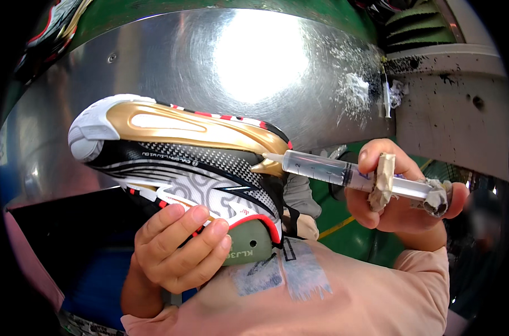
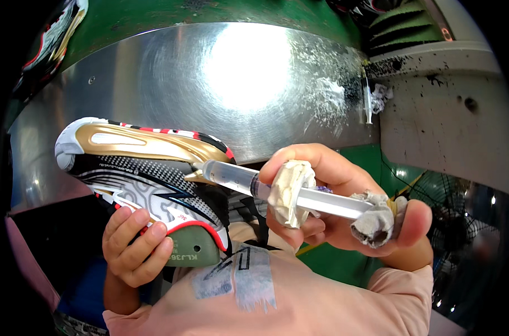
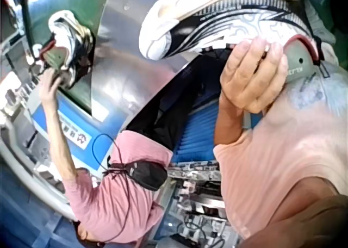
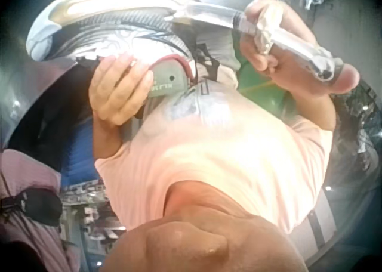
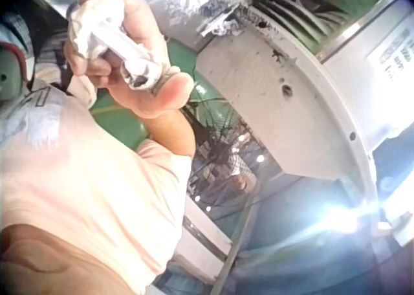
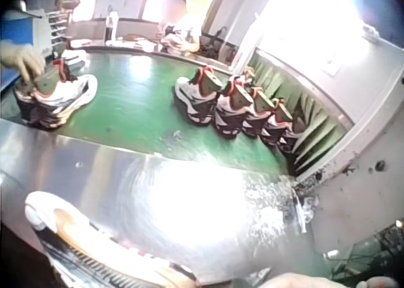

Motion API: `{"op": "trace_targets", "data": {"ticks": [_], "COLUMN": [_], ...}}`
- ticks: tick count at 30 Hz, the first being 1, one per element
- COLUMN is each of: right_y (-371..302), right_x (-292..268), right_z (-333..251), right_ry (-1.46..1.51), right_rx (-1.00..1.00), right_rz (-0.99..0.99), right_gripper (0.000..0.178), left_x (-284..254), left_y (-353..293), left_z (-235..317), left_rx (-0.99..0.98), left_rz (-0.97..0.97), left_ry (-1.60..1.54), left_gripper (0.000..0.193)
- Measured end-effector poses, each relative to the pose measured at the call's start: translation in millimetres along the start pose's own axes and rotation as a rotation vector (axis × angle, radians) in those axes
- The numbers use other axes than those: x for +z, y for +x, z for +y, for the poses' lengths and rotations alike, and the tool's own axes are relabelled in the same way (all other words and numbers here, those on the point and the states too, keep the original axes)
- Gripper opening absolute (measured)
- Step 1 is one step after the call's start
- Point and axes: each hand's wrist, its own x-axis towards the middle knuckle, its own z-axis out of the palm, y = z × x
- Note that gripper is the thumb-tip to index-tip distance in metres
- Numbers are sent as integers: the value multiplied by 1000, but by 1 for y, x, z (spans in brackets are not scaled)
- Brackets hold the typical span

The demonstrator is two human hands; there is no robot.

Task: The person uses a syringe to apply adhesive along the seam between the upper and the midsole of several shoes, then refills the syringe from a larger bottle and cleans the syringe tip with a cloth.

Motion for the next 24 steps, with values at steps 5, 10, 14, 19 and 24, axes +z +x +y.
{"op": "trace_targets", "data": {"ticks": [5,10,14,19,24], "right_y": [2,0,26,19,17], "right_x": [23,36,74,90,101], "right_z": [-25,-33,-52,-61,-62], "right_ry": [63,-146,-681,-678,-620], "right_rx": [146,333,555,554,500], "right_rz": [149,331,555,686,682], "right_gripper": [119,98,115,75,42], "left_x": [4,12,12,20,23], "left_y": [3,2,5,7,16], "left_z": [0,-3,-5,-5,-1], "left_rx": [26,53,68,100,102], "left_rz": [-5,1,-2,39,44], "left_ry": [23,-2,-10,-59,-127], "left_gripper": [14,13,12,11,12]}}
